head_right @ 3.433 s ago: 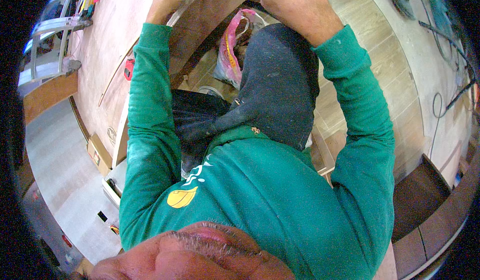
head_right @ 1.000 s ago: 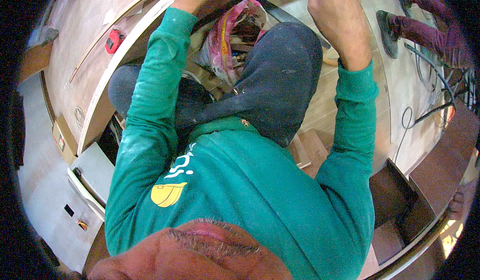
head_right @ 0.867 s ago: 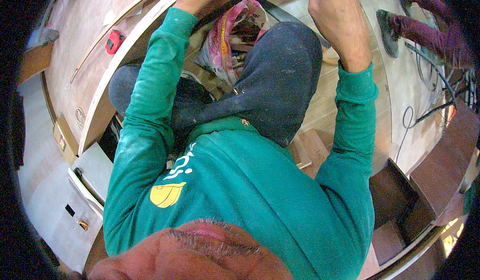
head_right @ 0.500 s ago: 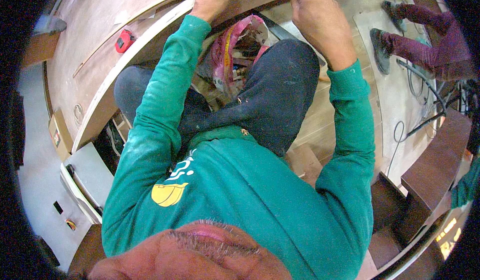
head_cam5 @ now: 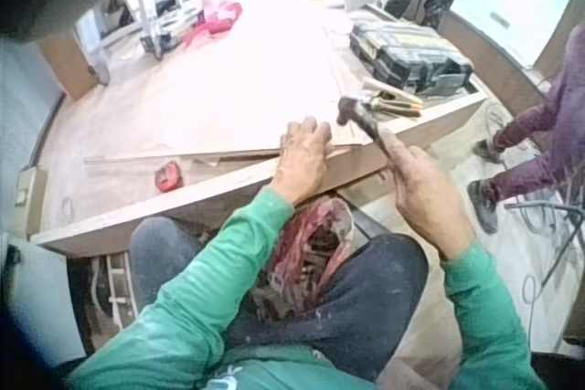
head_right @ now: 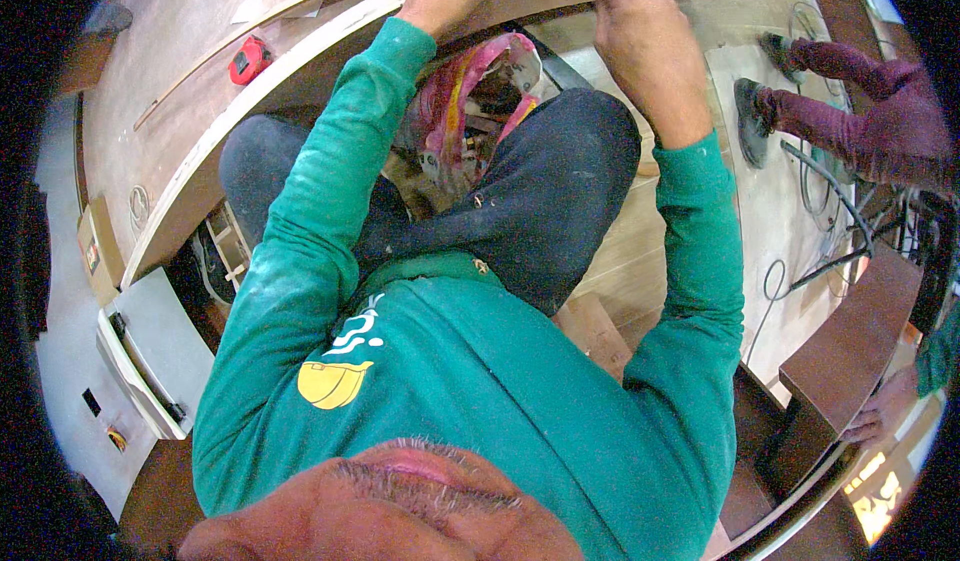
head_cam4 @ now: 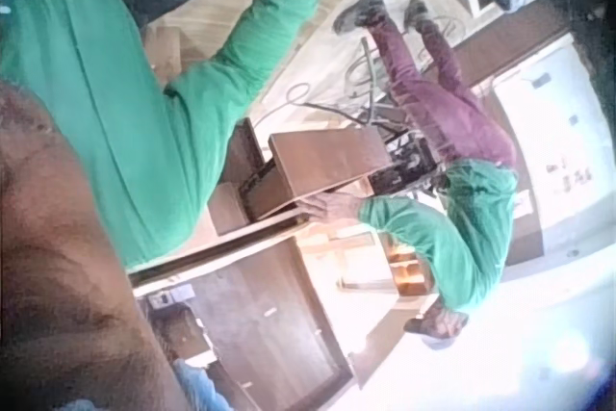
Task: The person sits on the floor and uses a hammer to drive nails into a wooden trim piece attached to a cabinet. They repeatedly position the trim and tap it into place.
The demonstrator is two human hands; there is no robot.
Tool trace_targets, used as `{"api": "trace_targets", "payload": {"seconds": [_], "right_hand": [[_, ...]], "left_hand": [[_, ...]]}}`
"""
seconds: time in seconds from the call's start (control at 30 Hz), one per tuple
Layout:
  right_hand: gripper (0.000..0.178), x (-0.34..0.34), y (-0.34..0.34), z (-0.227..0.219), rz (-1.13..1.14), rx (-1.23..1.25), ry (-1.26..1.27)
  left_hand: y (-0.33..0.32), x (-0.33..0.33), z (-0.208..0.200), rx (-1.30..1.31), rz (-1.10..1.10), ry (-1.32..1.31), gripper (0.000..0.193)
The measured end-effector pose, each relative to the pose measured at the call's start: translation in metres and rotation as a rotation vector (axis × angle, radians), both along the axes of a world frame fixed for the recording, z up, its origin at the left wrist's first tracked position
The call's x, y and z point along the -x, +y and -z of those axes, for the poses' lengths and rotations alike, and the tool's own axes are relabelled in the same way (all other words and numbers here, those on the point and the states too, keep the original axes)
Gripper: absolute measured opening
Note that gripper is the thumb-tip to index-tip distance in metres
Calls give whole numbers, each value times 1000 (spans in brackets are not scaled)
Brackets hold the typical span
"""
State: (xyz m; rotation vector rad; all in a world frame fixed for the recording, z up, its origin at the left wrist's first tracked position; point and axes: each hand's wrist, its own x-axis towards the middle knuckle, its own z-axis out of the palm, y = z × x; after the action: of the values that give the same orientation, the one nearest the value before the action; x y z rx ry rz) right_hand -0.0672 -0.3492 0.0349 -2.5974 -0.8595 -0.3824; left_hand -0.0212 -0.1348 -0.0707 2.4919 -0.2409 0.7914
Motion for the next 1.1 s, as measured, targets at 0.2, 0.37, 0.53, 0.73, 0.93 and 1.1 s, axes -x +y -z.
{"api": "trace_targets", "payload": {"seconds": [0.2,0.37,0.53,0.73,0.93,1.1], "right_hand": [[55,17,15,-8,187,174,221],[53,5,8,2,47,-67,35],[54,20,21,-15,84,-179,20],[51,7,10,11,19,-147,92],[48,5,12,10,-36,-234,-11],[46,5,7,2,7,-199,171]], "left_hand": [[1,-2,-1,-20,-18,33,14],[0,-2,-3,3,11,31,15],[4,-2,3,-6,-19,-15,15],[2,-3,-1,-1,-11,21,15],[3,-3,2,9,-13,14,15],[-2,-2,-1,13,-30,33,13]]}}
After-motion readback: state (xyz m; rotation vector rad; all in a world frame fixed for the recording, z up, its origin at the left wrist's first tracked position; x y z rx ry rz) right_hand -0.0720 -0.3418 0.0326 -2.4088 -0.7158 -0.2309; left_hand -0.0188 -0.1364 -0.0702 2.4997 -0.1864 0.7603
